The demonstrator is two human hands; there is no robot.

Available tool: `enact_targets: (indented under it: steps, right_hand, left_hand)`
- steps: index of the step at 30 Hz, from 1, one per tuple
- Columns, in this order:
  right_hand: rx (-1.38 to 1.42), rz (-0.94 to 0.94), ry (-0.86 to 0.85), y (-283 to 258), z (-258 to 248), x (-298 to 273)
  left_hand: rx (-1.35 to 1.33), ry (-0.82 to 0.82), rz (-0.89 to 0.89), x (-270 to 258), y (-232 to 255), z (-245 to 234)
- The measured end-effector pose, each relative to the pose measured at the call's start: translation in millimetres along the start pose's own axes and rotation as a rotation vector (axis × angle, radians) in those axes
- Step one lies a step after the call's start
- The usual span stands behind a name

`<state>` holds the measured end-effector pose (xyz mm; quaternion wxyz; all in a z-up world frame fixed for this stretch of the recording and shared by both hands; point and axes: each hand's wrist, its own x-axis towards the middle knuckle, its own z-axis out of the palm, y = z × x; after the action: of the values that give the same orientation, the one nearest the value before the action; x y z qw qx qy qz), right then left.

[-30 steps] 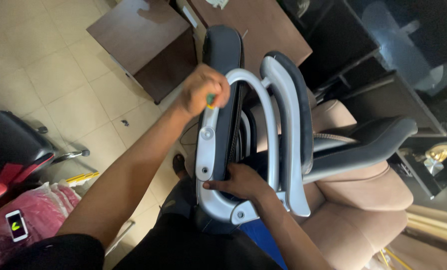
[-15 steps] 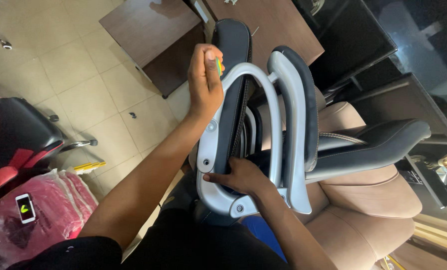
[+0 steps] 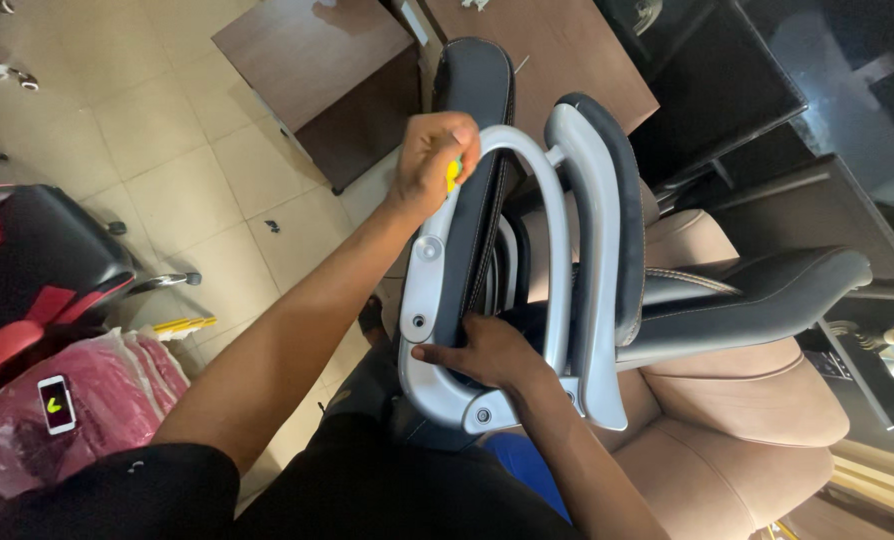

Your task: The person attaches a metal armrest frame to a black office chair seat using a screwdriver. They align the frame, insert screws, and tighten them on both sides of the chair.

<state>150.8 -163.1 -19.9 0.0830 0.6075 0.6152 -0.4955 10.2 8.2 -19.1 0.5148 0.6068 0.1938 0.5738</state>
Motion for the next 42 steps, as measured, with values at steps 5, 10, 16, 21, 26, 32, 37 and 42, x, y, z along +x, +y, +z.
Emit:
enact_targets:
  steps: [5,10,16,21,26,32,37,42]
  right_hand:
    - [0.054,-0.078,0.016,1.5,1.9,-3.1]
    - [-0.007,-0.048,0.020,0.0,1.4,-6.9]
    - [0.036,-0.088,0.008,-1.0,-0.1,-8.4]
    - [-0.032,-0.051,-0.009,-2.0,0.2,-2.7]
    - [0.011,-0.105,-0.005,-3.5,-1.9,-3.6]
    - [0.007,-0.092,0.013,-1.6,1.1,-5.9]
    - [0.056,-0.057,0.010,-3.3,1.4,-8.8]
    - [0.091,-0.024,0.075,-2.4,2.6,-8.4]
  left_hand:
    - [0.455,0.398,0.103,-10.8,20.7,24.3]
    - [0.632,0.352,0.312,-17.9,25.6,38.7]
    - [0.293,0.462,0.171,-12.8,4.8,14.3]
    - [-0.213,0.102,-0.110,-8.7,-1.1,-17.6]
    - [0.049,0.013,-0.021,-0.6,7.4,-6.5]
    - [0.215,0.381,-0.005,-19.7,28.5,19.4]
    - [-0.067,0.151,-0.023,-21.0,30.4,3.2]
    - [-0.167,-0.144,-0.202,-10.2,18.9,-14.4]
